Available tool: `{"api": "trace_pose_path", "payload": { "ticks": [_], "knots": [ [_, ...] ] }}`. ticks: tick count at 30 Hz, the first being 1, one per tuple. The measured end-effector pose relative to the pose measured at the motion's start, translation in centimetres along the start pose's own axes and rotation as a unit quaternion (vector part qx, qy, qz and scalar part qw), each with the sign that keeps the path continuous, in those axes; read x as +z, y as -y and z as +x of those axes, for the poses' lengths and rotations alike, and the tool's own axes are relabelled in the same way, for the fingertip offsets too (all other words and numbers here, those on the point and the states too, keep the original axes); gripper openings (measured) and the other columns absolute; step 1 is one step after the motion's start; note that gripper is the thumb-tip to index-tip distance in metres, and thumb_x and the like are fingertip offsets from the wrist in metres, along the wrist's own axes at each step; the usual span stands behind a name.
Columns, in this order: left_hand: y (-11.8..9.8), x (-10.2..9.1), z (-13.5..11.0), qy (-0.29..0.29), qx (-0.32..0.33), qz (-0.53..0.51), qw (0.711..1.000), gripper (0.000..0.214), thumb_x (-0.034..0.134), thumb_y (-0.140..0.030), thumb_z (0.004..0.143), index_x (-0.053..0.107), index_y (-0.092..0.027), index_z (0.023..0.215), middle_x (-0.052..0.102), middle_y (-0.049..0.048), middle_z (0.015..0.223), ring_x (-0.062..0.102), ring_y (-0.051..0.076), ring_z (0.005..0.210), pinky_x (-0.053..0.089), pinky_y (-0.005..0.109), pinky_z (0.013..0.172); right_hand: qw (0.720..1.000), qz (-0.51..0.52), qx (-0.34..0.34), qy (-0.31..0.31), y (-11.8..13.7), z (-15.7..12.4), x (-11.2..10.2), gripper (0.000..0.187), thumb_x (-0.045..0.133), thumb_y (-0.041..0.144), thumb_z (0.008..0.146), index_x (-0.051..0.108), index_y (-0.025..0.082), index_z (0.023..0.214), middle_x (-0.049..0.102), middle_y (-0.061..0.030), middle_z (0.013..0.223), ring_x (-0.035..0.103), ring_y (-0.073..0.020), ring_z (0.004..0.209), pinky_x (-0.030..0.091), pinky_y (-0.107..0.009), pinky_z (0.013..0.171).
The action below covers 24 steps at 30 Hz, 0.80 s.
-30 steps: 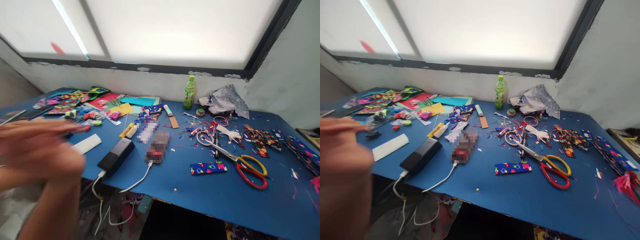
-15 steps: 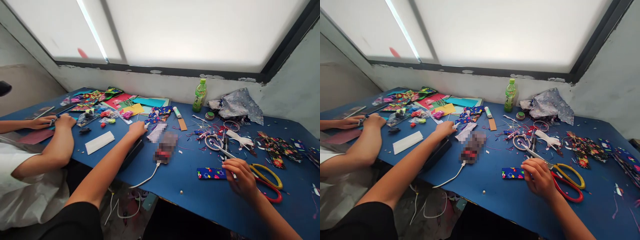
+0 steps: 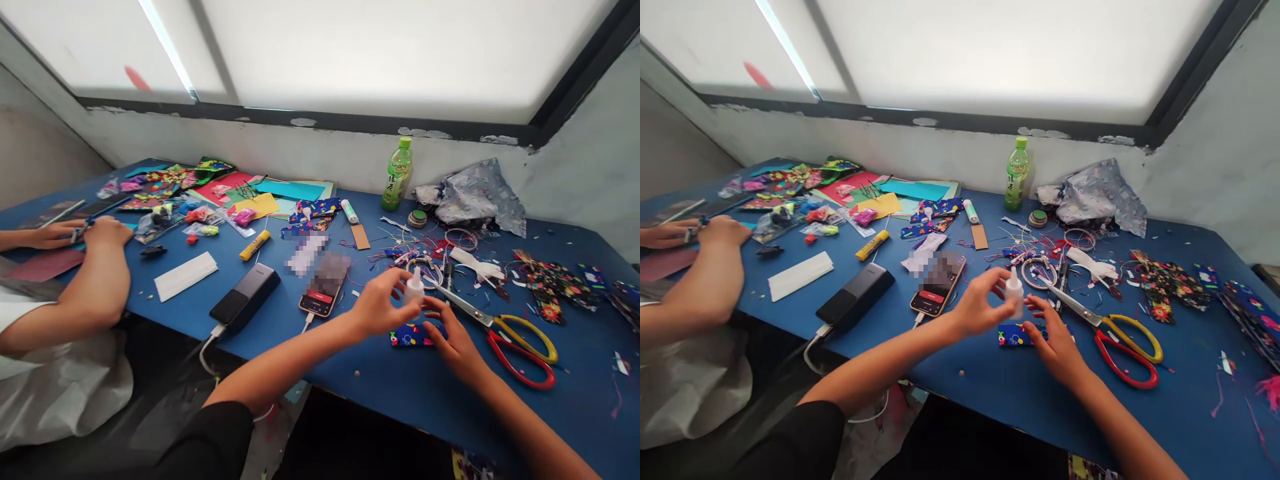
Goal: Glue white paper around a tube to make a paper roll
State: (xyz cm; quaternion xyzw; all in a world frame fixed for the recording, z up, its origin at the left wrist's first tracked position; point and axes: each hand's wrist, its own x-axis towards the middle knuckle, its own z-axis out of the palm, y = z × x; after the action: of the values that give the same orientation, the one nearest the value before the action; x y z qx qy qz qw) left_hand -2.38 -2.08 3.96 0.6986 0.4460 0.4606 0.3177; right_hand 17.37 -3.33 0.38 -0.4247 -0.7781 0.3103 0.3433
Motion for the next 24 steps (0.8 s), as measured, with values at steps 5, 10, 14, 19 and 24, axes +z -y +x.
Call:
{"api": "trace_pose_path", "payload": {
  "ticks": [5, 10, 14, 19, 24],
  "knots": [
    [1.1, 2.5, -1.0, 0.031, -0.012, -0.151, 0.988, 0.023, 0.065, -0.024, 0.08, 0.056, -0.015, 0.099, 0.068, 0.0064, 0.093, 0.068, 0.017, 0.083, 0.057, 0.026, 0.071, 0.982, 0.146, 0.115, 0.043, 0.3, 0.2, -0.3, 0.046, 0.049, 0.057, 0.09, 0.052, 0.021, 0.118, 0.064, -0.0073, 0.1, 0.064, -0.0224, 0.088, 0.052, -0.038, 0.083],
    [2.2, 1.9, -1.0, 0.021, -0.043, -0.202, 0.978, 0.019, 0.066, -0.032, 0.084, 0.062, -0.015, 0.092, 0.067, 0.0068, 0.094, 0.065, 0.017, 0.087, 0.054, 0.025, 0.071, 0.962, 0.21, 0.152, 0.081, 0.4, 0.2, -0.3, 0.044, 0.047, 0.061, 0.089, 0.055, 0.019, 0.1, 0.057, -0.0016, 0.077, 0.058, -0.0166, 0.066, 0.049, -0.03, 0.064],
    [2.6, 1.8, -0.9, -0.004, -0.05, -0.214, 0.976, 0.023, 0.062, -0.038, 0.087, 0.066, -0.016, 0.094, 0.069, 0.0062, 0.092, 0.063, 0.014, 0.077, 0.052, 0.024, 0.064, 0.955, 0.23, 0.164, 0.094, 0.4, 0.0, -0.4, 0.044, 0.047, 0.061, 0.089, 0.055, 0.018, 0.092, 0.056, -0.0014, 0.078, 0.056, -0.0153, 0.065, 0.047, -0.03, 0.065],
    [2.6, 1.5, -1.1, -0.047, -0.021, -0.195, 0.98, 0.02, 0.065, -0.033, 0.086, 0.068, -0.016, 0.095, 0.071, 0.0066, 0.091, 0.065, 0.014, 0.075, 0.054, 0.023, 0.064, 0.957, 0.219, 0.166, 0.095, 0.6, -0.3, -0.8, 0.047, 0.049, 0.062, 0.088, 0.056, 0.018, 0.102, 0.057, -0.0016, 0.08, 0.054, -0.0161, 0.069, 0.046, -0.031, 0.069],
    [2.1, 0.7, -1.1, -0.092, 0.068, -0.148, 0.982, 0.011, 0.068, -0.022, 0.084, 0.07, -0.017, 0.093, 0.073, 0.005, 0.086, 0.068, 0.013, 0.074, 0.056, 0.022, 0.066, 0.978, 0.151, 0.134, 0.052, 1.0, -0.6, -1.6, 0.04, 0.056, 0.053, 0.088, 0.056, 0.021, 0.112, 0.058, -0.0021, 0.09, 0.054, -0.017, 0.077, 0.044, -0.029, 0.073]
  ]
}}
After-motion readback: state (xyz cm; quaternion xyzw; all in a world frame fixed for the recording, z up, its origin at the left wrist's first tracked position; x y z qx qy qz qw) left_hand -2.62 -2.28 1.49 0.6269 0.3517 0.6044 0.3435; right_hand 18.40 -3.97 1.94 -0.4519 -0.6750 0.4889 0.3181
